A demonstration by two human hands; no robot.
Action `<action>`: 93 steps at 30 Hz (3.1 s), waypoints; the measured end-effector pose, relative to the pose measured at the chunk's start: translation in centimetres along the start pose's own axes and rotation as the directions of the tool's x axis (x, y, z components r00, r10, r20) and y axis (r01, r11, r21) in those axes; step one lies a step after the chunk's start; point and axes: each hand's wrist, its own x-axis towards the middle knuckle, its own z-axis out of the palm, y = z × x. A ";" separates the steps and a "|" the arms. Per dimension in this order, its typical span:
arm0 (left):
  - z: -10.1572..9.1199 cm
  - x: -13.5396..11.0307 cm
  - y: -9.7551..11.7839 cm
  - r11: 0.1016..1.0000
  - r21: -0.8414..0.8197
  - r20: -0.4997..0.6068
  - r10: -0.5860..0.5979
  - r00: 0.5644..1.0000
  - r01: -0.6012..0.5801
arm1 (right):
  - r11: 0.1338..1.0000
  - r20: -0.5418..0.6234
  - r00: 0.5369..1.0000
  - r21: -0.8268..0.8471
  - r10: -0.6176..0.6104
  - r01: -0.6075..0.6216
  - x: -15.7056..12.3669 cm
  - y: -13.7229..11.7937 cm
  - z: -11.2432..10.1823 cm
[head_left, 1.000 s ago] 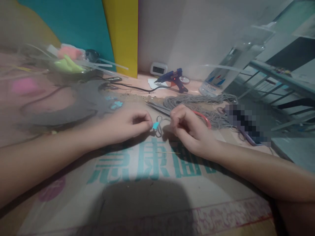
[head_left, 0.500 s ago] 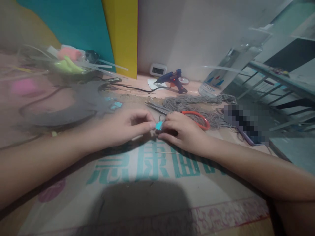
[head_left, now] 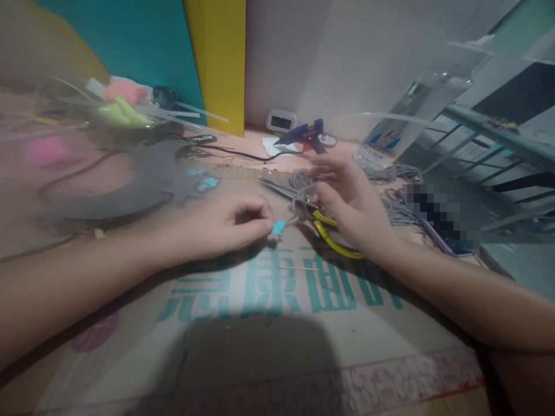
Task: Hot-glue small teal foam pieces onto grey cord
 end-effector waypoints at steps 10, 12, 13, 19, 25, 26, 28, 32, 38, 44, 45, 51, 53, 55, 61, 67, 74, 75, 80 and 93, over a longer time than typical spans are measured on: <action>0.1 0.0 0.7 0.993 0.085 0.083 0.074 0.994 -0.081 | 0.932 -0.055 0.962 0.267 0.269 -0.245 1.1 1.2 -0.6; 0.1 0.0 0.6 0.996 0.073 0.066 0.038 0.997 -0.043 | 0.892 -0.069 0.928 0.311 0.366 -0.329 1.9 2.5 -1.1; 0.0 0.0 0.6 0.998 0.053 0.052 0.014 0.999 -0.016 | 0.883 -0.068 0.919 0.313 0.389 -0.351 2.1 2.8 -1.3; -0.1 0.1 0.1 0.964 -0.208 0.006 -0.167 0.986 0.165 | 0.953 -0.248 0.936 0.233 0.250 -0.193 1.8 1.4 -1.6; 0.0 0.0 0.5 1.000 -0.017 -0.084 0.000 0.996 -0.001 | 0.955 0.061 0.964 0.134 0.257 -0.263 -0.1 -2.0 -0.6; 0.0 -0.1 0.7 0.999 0.028 -0.115 0.034 0.993 -0.031 | 0.954 0.127 0.957 0.116 0.262 -0.276 -0.5 -2.3 -0.3; 0.1 -0.2 1.1 0.994 0.100 -0.181 0.067 0.981 -0.049 | 0.945 0.218 0.934 0.100 0.285 -0.311 -1.0 -2.6 0.2; 0.3 -0.5 1.4 0.979 0.179 -0.222 0.132 0.966 -0.093 | 0.901 0.326 0.885 0.167 0.333 -0.401 -1.3 -2.4 1.0; 0.8 -0.7 1.3 0.961 0.239 -0.199 0.188 0.962 -0.139 | 0.841 0.341 0.868 0.281 0.362 -0.462 -1.3 -2.3 1.6; 0.9 -0.7 1.4 0.959 0.256 -0.183 0.173 0.968 -0.123 | 0.806 0.338 0.852 0.312 0.400 -0.503 -1.3 -2.5 1.9; 0.9 -0.7 1.4 0.959 0.254 -0.180 0.173 0.968 -0.124 | 0.805 0.344 0.846 0.302 0.407 -0.510 -1.2 -2.5 1.9; 1.0 -0.6 1.4 0.959 0.249 -0.177 0.182 0.967 -0.135 | 0.824 0.349 0.842 0.252 0.411 -0.507 -1.0 -2.8 2.1; 1.1 -0.6 1.4 0.959 0.251 -0.177 0.178 0.968 -0.130 | 0.830 0.345 0.844 0.244 0.410 -0.503 -1.1 -2.8 2.1; 1.1 -0.6 1.4 0.958 0.254 -0.178 0.179 0.968 -0.131 | 0.832 0.342 0.844 0.234 0.413 -0.503 -1.1 -2.8 2.1; 1.0 -0.8 1.3 0.949 0.278 -0.189 0.207 0.960 -0.150 | 0.845 0.344 0.846 0.211 0.407 -0.491 -1.2 -2.7 2.0; 1.1 -0.7 1.2 0.950 0.272 -0.195 0.213 0.957 -0.156 | 0.846 0.344 0.845 0.204 0.409 -0.492 -1.2 -2.5 2.0; 1.2 -0.5 1.2 0.947 0.281 -0.195 0.217 0.956 -0.157 | 0.858 0.353 0.848 0.189 0.395 -0.478 -1.2 -2.4 2.1; 1.2 -0.5 1.2 0.947 0.282 -0.195 0.214 0.957 -0.155 | 0.858 0.355 0.847 0.185 0.397 -0.480 -1.2 -2.4 2.0; 1.0 -0.6 1.2 0.952 0.270 -0.192 0.201 0.960 -0.146 | 0.849 0.385 0.839 0.210 0.384 -0.485 -1.1 -2.6 1.8; 1.0 -0.6 1.3 0.949 0.281 -0.203 0.208 0.957 -0.146 | 0.838 0.387 0.822 0.186 0.417 -0.513 -1.0 -2.8 2.0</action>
